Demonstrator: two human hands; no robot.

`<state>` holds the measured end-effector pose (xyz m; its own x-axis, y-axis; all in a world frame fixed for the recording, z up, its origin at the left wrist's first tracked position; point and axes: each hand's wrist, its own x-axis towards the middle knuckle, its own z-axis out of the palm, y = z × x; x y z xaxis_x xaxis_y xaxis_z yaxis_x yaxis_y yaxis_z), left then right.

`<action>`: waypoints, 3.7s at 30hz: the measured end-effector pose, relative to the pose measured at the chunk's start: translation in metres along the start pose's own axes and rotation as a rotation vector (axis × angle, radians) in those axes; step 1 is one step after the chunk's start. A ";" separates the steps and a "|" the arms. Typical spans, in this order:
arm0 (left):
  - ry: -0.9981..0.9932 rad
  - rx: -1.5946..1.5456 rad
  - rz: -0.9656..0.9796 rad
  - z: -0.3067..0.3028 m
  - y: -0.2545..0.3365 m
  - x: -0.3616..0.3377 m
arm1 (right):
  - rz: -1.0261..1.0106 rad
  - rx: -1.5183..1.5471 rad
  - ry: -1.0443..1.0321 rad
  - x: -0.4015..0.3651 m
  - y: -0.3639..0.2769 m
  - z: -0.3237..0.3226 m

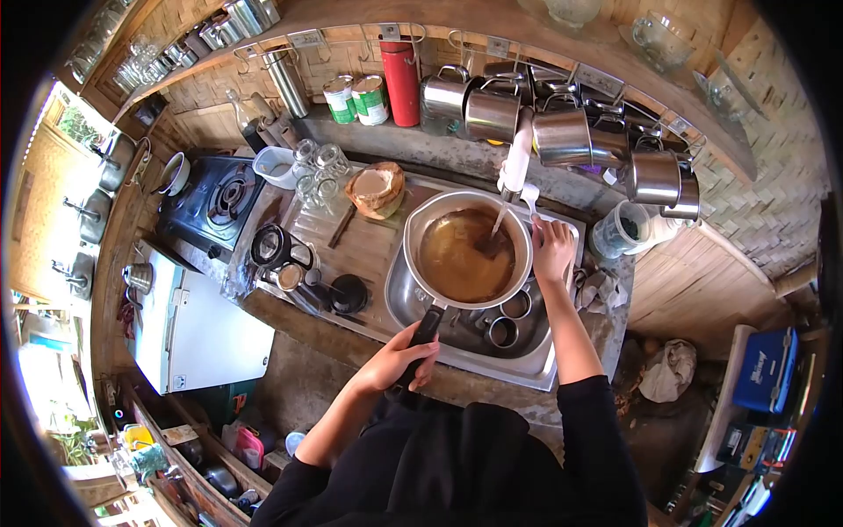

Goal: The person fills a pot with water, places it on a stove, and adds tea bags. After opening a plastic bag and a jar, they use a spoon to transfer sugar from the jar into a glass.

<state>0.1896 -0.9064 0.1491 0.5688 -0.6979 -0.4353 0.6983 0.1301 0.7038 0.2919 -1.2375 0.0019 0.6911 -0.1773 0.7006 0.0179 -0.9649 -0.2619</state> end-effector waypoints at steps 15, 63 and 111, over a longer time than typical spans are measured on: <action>0.050 0.026 -0.013 -0.003 -0.017 0.002 | 0.009 0.041 0.005 0.000 0.000 0.000; 0.055 0.175 -0.013 -0.024 -0.032 0.018 | 0.012 0.057 -0.098 -0.001 -0.002 0.002; -0.227 0.288 -0.109 -0.098 0.022 0.014 | 0.702 0.053 -0.166 -0.203 -0.179 -0.104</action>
<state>0.2551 -0.8446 0.1033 0.3643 -0.8391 -0.4041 0.5803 -0.1349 0.8032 0.0733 -1.0488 -0.0240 0.6530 -0.7162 0.2462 -0.4385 -0.6226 -0.6481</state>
